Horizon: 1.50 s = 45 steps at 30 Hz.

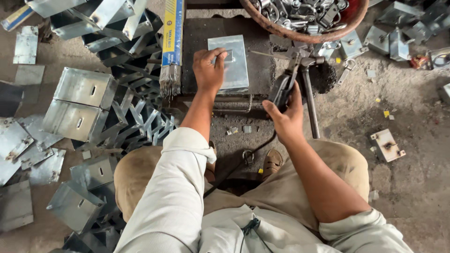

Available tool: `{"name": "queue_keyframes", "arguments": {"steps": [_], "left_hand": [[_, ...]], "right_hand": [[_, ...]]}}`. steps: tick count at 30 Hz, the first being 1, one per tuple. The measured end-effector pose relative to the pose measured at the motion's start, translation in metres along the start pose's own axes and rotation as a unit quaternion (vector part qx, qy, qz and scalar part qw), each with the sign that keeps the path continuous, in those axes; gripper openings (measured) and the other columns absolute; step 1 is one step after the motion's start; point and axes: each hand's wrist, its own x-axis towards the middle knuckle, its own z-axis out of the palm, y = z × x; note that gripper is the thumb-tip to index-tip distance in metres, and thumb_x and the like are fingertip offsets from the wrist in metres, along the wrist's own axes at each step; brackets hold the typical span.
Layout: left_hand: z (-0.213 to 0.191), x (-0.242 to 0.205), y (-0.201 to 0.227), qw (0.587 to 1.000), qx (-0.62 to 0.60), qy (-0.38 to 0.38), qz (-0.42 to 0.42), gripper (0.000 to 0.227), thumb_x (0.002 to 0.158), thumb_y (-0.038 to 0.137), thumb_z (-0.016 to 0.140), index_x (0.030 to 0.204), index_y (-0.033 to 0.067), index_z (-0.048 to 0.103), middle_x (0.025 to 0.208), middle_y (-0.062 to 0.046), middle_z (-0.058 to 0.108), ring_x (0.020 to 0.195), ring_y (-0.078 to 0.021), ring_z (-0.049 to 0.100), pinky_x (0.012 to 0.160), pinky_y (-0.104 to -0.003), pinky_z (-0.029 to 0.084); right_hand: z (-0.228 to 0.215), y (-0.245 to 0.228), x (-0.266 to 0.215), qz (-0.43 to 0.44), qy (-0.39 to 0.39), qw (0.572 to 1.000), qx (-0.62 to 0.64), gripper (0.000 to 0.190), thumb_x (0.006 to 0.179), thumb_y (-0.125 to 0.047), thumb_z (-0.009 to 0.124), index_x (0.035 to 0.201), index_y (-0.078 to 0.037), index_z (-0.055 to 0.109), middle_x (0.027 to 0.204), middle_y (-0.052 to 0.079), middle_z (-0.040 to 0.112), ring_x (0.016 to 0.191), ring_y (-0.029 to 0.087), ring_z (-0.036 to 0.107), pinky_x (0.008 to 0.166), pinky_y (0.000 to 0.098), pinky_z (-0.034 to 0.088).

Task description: The person sits on the floor in a workshop and repeatedly welds small metal brackets onto rectangular metal boxes. They pick up a box, place a bracket on it, and use a welding torch to secure it, creating bright sparks. The finished units are tossed aside, and the process is repeated with new parts from a nearby pile.

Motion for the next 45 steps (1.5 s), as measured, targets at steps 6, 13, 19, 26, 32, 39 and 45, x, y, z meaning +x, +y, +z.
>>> {"name": "queue_keyframes", "arguments": {"steps": [6, 13, 19, 26, 32, 39, 45], "left_hand": [[0.002, -0.002, -0.002, 1.0, -0.01, 0.01, -0.002, 0.015, 0.086, 0.024, 0.085, 0.097, 0.0149, 0.082, 0.088, -0.004, 0.075, 0.096, -0.024, 0.064, 0.086, -0.038, 0.053], [0.003, -0.002, -0.002, 1.0, -0.023, 0.017, -0.007, 0.013, 0.087, 0.022, 0.084, 0.097, 0.0161, 0.082, 0.086, -0.004, 0.073, 0.096, -0.0232, 0.063, 0.084, -0.037, 0.053], [0.004, -0.003, -0.006, 1.0, -0.012, 0.016, 0.006, 0.012, 0.087, 0.02, 0.082, 0.097, 0.0144, 0.082, 0.09, -0.005, 0.076, 0.096, -0.0241, 0.063, 0.087, -0.038, 0.052], [0.003, -0.004, -0.011, 0.997, -0.076, -0.019, 0.017, 0.01, 0.095, 0.018, 0.074, 0.102, 0.0121, 0.079, 0.104, -0.006, 0.079, 0.099, -0.0214, 0.069, 0.092, -0.037, 0.054], [0.002, -0.001, -0.005, 0.997, -0.073, -0.015, -0.004, 0.011, 0.093, 0.021, 0.076, 0.098, 0.0123, 0.08, 0.1, -0.006, 0.079, 0.098, -0.0221, 0.07, 0.093, -0.038, 0.054], [0.006, 0.0, -0.01, 1.0, -0.008, -0.001, 0.025, 0.011, 0.092, 0.02, 0.075, 0.101, 0.0157, 0.08, 0.103, -0.003, 0.08, 0.097, -0.0241, 0.067, 0.092, -0.038, 0.052], [0.004, -0.004, -0.009, 0.999, -0.046, 0.02, 0.013, 0.013, 0.09, 0.022, 0.077, 0.101, 0.0161, 0.08, 0.097, -0.003, 0.077, 0.098, -0.025, 0.065, 0.089, -0.036, 0.054]], "right_hand": [[0.017, 0.013, -0.005, -0.027, -0.006, 0.999, -0.026, 0.088, 0.088, -0.009, 0.083, 0.156, 0.0, 0.03, 0.125, 0.01, 0.058, 0.109, 0.016, 0.06, 0.093, 0.0302, 0.055], [0.025, 0.021, -0.01, -0.02, -0.017, 0.997, -0.078, 0.088, 0.087, -0.015, 0.084, 0.156, -0.002, 0.031, 0.127, 0.011, 0.058, 0.11, 0.018, 0.06, 0.093, 0.0325, 0.055], [0.028, 0.027, -0.012, -0.011, -0.016, 0.997, -0.081, 0.09, 0.087, -0.013, 0.085, 0.158, -0.006, 0.03, 0.113, 0.006, 0.057, 0.099, 0.012, 0.057, 0.087, 0.0281, 0.052], [0.031, 0.024, -0.013, -0.07, -0.046, 0.996, -0.028, 0.081, 0.089, -0.009, 0.082, 0.155, -0.006, 0.035, 0.118, 0.001, 0.056, 0.098, 0.009, 0.053, 0.087, 0.0268, 0.053], [0.032, 0.012, -0.014, -0.054, -0.035, 0.996, -0.068, 0.079, 0.088, -0.009, 0.084, 0.152, -0.008, 0.038, 0.115, 0.002, 0.059, 0.096, 0.008, 0.055, 0.083, 0.0266, 0.053], [0.03, 0.015, -0.013, -0.015, -0.035, 0.996, -0.082, 0.083, 0.086, -0.016, 0.085, 0.154, -0.01, 0.037, 0.11, 0.002, 0.056, 0.092, 0.008, 0.055, 0.078, 0.0259, 0.054], [0.028, 0.03, -0.011, -0.064, -0.041, 0.994, -0.074, 0.088, 0.09, -0.017, 0.087, 0.158, -0.009, 0.031, 0.126, 0.003, 0.055, 0.106, 0.009, 0.054, 0.09, 0.0255, 0.053]]}}
